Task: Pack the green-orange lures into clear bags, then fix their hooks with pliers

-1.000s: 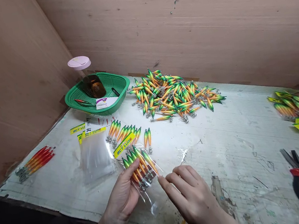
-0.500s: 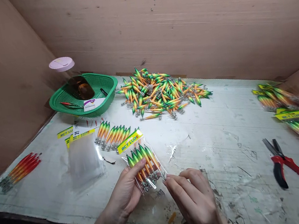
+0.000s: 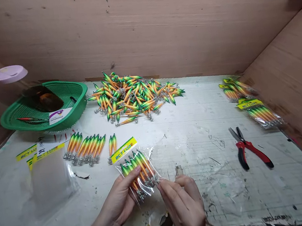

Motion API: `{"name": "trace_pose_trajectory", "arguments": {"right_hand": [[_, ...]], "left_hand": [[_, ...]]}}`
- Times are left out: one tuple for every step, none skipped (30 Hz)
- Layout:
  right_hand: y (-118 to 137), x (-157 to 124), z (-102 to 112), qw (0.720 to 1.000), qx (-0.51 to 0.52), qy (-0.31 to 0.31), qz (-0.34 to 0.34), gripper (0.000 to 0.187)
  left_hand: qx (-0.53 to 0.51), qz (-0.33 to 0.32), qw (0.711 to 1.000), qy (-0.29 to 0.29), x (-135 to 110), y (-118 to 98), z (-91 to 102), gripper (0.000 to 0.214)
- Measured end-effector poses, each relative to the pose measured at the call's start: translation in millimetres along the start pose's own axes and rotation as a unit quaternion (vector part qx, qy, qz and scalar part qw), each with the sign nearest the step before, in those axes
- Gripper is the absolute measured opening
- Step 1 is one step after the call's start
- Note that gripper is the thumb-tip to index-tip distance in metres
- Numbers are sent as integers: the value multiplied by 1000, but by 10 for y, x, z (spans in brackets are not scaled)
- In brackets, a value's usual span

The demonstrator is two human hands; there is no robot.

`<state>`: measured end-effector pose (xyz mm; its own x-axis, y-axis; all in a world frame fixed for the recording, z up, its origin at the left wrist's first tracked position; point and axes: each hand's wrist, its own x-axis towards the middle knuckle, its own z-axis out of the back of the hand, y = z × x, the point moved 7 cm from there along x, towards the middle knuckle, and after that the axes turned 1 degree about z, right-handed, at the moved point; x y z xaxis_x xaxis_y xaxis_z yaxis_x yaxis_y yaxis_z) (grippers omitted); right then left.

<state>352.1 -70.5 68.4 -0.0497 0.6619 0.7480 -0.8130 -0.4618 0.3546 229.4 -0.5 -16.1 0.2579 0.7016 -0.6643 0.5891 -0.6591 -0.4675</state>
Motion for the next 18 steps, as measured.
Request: {"name": "trace_pose_trajectory", "arguments": {"right_hand": [[-8, -11, 6, 1000, 2, -1, -4, 35], [-17, -19, 10, 1000, 3, 0, -9, 34], [-29, -23, 10, 1000, 5, 2, -14, 32], [-44, -23, 10, 1000, 6, 5, -21, 30], [-64, -21, 9, 1000, 8, 8, -28, 28], [-87, -17, 5, 999, 11, 14, -36, 27], [-112, -11, -2, 999, 16, 23, -42, 26], [-134, -5, -12, 998, 24, 33, -44, 25], [-151, 0, -25, 998, 34, 46, -42, 25], [-162, 5, -41, 997, 44, 58, -35, 26], [-168, 7, -57, 996, 53, 68, -27, 27], [-173, 7, -74, 995, 59, 74, -19, 27], [-178, 5, -92, 995, 62, 79, -15, 26], [-185, 0, -114, 995, 61, 82, -14, 25], [-191, -6, -139, 995, 59, 85, -15, 24], [-197, -14, -165, 994, 57, 88, -16, 23], [-202, -21, -191, 994, 55, 90, -18, 22], [-210, -29, -216, 994, 54, 93, -21, 21]], "left_hand": [[3, 4, 1000, -2, 4, 16, -1, 19], [6, 6, 1000, -4, 7, 29, -2, 19], [10, 8, 1000, -4, 9, 38, -3, 18], [15, 11, 1000, -3, 10, 45, -6, 18], [20, 12, 1000, 0, 11, 49, -10, 18], [27, 15, 1000, 4, 13, 50, -15, 18], [35, 18, 999, 8, 17, 48, -21, 18], [44, 20, 999, 12, 24, 40, -26, 17], [55, 20, 998, 14, 34, 26, -30, 17], [66, 19, 997, 18, 48, 8, -36, 17], [77, 20, 997, 22, 65, -9, -44, 17], [88, 21, 996, 27, 84, -24, -53, 18], [98, 22, 994, 33, 107, -37, -64, 21], [109, 24, 993, 39, 131, -47, -76, 24], [119, 24, 992, 44, 156, -55, -86, 28], [128, 23, 990, 48, 182, -63, -96, 31], [137, 21, 989, 53, 207, -72, -103, 35], [145, 19, 988, 57, 231, -81, -108, 38]]}}
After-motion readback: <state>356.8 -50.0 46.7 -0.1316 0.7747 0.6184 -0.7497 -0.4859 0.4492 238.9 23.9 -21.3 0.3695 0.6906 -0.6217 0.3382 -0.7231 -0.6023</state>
